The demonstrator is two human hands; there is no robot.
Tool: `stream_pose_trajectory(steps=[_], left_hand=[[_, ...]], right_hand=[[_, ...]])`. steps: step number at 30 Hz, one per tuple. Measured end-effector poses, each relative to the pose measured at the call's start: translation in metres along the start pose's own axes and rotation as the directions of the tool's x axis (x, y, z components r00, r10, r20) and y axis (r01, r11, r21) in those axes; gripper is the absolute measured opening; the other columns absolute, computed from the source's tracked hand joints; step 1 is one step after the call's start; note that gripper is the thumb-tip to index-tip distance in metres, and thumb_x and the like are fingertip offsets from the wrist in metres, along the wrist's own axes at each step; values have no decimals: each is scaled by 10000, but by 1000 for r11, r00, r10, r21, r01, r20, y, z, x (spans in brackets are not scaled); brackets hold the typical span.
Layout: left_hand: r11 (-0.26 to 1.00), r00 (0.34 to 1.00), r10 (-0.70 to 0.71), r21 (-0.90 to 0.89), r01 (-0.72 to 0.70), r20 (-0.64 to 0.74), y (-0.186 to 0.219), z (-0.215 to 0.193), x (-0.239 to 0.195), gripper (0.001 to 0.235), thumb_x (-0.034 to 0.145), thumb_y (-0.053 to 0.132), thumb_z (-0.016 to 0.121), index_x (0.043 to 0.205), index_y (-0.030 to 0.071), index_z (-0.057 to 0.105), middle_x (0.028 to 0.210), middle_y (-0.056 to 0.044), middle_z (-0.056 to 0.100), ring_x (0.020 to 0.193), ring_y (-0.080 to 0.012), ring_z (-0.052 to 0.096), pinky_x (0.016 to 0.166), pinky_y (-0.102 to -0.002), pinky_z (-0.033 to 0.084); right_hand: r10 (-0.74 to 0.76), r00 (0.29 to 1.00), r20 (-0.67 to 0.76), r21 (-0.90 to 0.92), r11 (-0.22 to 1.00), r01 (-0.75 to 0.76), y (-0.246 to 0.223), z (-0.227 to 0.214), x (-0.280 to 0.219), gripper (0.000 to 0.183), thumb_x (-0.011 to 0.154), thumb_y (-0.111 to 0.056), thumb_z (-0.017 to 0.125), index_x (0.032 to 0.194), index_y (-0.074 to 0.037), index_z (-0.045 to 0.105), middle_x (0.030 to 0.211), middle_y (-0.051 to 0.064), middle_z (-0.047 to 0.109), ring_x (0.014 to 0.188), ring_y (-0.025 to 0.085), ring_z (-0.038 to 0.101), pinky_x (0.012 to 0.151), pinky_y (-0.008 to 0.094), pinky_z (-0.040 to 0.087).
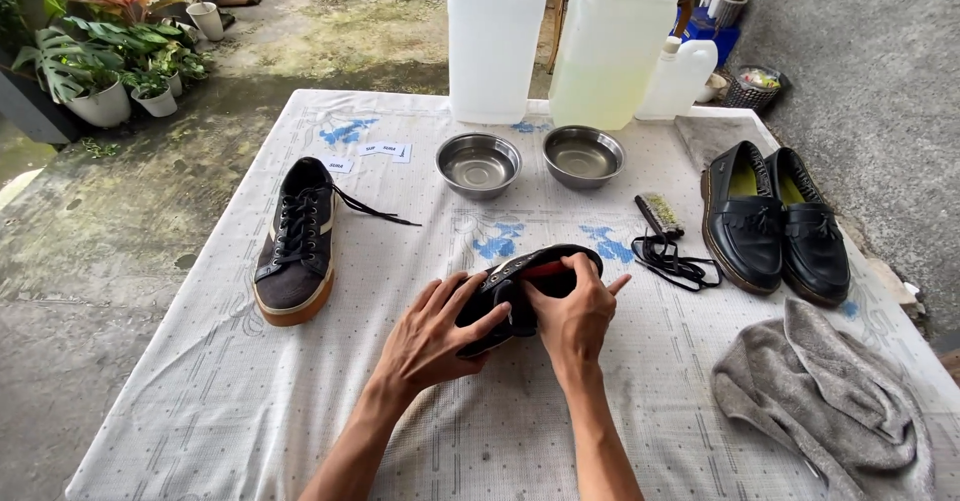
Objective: The person cleans a black sneaker by first scrubbing the interior with a red sponge, then wiping the interior with a gray cloth. They rotate the shoe to show the sole and sides, then continue scrubbing the interior with the sponge.
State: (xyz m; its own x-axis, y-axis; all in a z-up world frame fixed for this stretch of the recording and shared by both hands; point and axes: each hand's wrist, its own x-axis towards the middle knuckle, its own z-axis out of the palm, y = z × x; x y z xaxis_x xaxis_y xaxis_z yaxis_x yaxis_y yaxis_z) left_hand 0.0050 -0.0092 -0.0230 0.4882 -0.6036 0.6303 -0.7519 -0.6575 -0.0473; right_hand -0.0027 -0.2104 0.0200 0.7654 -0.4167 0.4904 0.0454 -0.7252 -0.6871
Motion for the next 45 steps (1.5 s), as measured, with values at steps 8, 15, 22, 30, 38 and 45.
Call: stream_pose_trajectory(steps=[8,15,22,30,38,45], left_hand=[[1000,998,-16,13,16,-54,1,2,1,947,610,395,862,1463,356,452,1449,-164,519,1299,-377,547,1028,-510,469],[999,999,-46,-23,46,-8,-1,3,-1,989,606,407,876,1487,351,428,1447,-179,520,1296,-389,548,1023,-523,473],[1000,1000,-23,-20,22,-17,-1,6,-3,972,616,415,874,1482,360,435,1458,-170,516,1308,-389,543,1026,-531,469],[1000,999,20,18,-19,-48,-2,7,-5,928,650,411,852,1469,405,416,1454,-159,518,1317,-387,539,1026,-533,479],[998,996,61,9,-61,-64,0,-8,0,976,713,364,854,1521,296,310,1510,-249,469,1299,-409,556,1017,-503,519],[998,996,69,-4,-70,-52,-3,-9,0,967,739,376,827,1541,279,295,1512,-248,468,1285,-400,563,1015,-490,517]], right_hand=[[6,999,44,130,991,-12,-9,-10,-2,514,616,-294,979,1008,-143,685,986,151,783,1096,377,696,1234,600,92],[-62,992,107,134,990,48,13,7,1,533,662,-213,963,1097,-91,681,1009,304,738,1068,464,689,1220,630,168],[-64,995,76,24,998,62,-17,-26,6,558,657,-242,967,1089,-39,678,1019,315,735,1047,471,695,1210,655,90],[-182,950,254,80,983,167,-11,-15,3,534,630,-235,978,1045,-85,676,1043,229,764,1093,402,710,1226,617,144],[-262,965,17,82,962,259,-3,-3,-2,528,701,-303,931,1005,-33,594,906,93,718,800,286,723,1182,615,281],[-206,972,116,22,979,205,-4,-3,7,491,676,-357,942,937,-84,629,830,74,730,737,243,659,1010,433,461]])
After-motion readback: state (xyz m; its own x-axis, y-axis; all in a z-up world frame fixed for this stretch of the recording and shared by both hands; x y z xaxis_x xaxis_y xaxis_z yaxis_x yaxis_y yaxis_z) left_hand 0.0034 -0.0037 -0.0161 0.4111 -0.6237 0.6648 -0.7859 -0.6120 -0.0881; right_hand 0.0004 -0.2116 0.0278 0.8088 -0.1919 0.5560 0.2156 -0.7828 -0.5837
